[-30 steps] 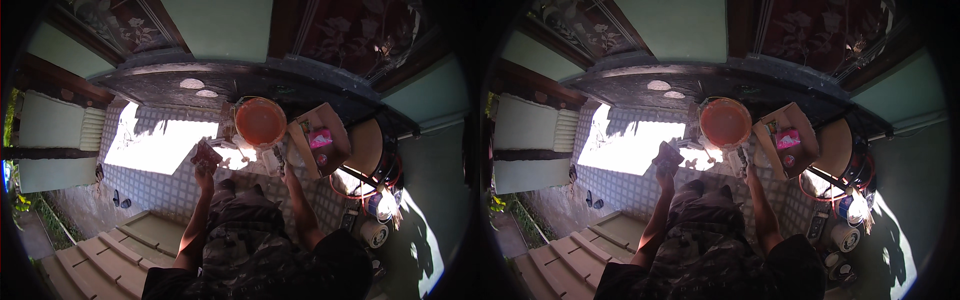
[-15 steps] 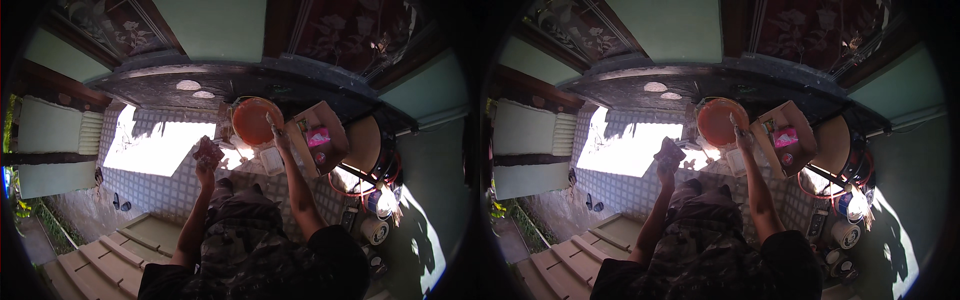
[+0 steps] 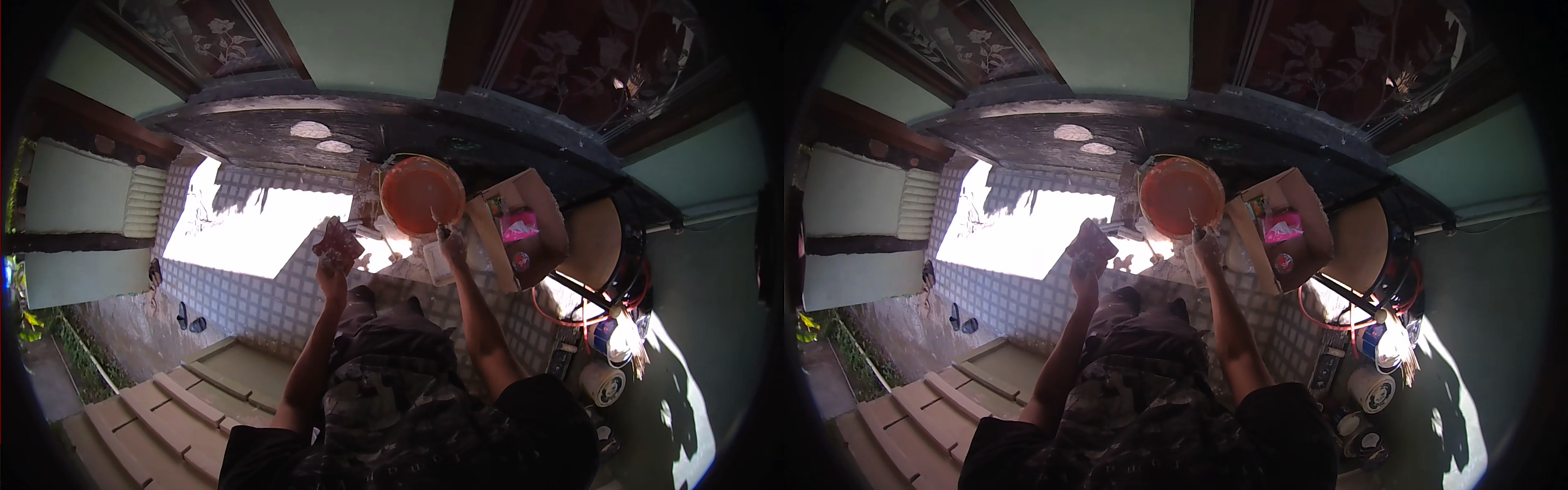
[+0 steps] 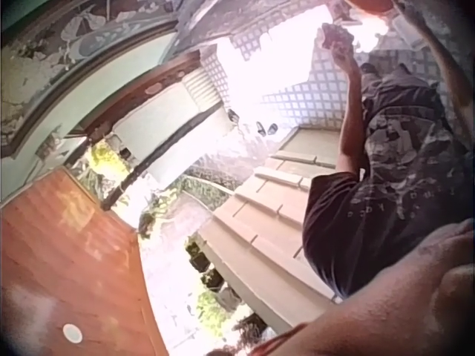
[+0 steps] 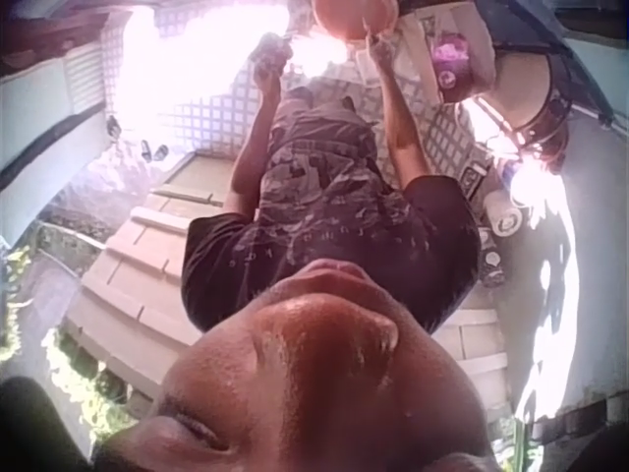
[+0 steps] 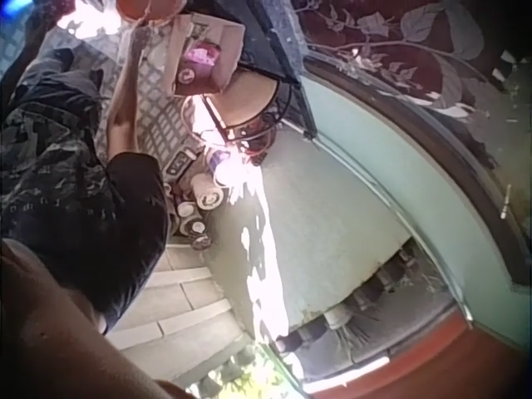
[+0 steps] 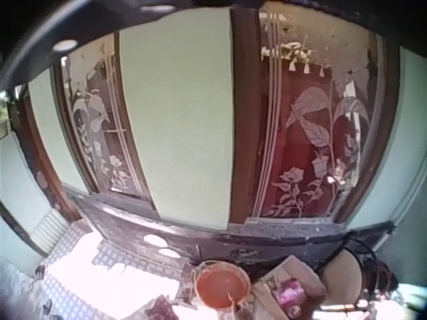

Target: Cleaning plastic containers with water and a brush in a bucket.

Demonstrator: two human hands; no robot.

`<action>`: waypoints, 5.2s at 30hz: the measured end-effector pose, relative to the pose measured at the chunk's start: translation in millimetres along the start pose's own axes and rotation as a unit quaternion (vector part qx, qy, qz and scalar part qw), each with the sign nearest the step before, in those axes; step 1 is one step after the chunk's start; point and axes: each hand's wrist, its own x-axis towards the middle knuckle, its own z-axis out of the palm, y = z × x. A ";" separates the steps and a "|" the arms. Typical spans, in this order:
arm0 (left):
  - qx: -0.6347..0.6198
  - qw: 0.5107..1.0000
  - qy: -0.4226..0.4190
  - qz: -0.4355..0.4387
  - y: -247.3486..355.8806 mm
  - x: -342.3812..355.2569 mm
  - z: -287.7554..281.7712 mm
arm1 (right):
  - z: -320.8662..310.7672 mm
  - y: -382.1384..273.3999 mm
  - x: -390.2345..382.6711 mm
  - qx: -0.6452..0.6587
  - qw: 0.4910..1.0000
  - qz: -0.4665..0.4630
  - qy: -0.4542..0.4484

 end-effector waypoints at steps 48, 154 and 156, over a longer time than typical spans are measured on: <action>0.027 0.999 0.021 0.000 9.7 0.1 2.5 | -19.8 34.4 -24.0 -0.349 0.920 -0.147 -0.102; 0.435 0.859 -0.253 0.096 -16.0 37.7 -66.4 | -13.9 47.6 -178.5 0.402 0.829 0.360 -0.145; 0.402 0.884 -0.241 -0.002 -33.2 36.5 -91.7 | 3.5 56.9 -177.6 0.346 0.839 0.390 -0.159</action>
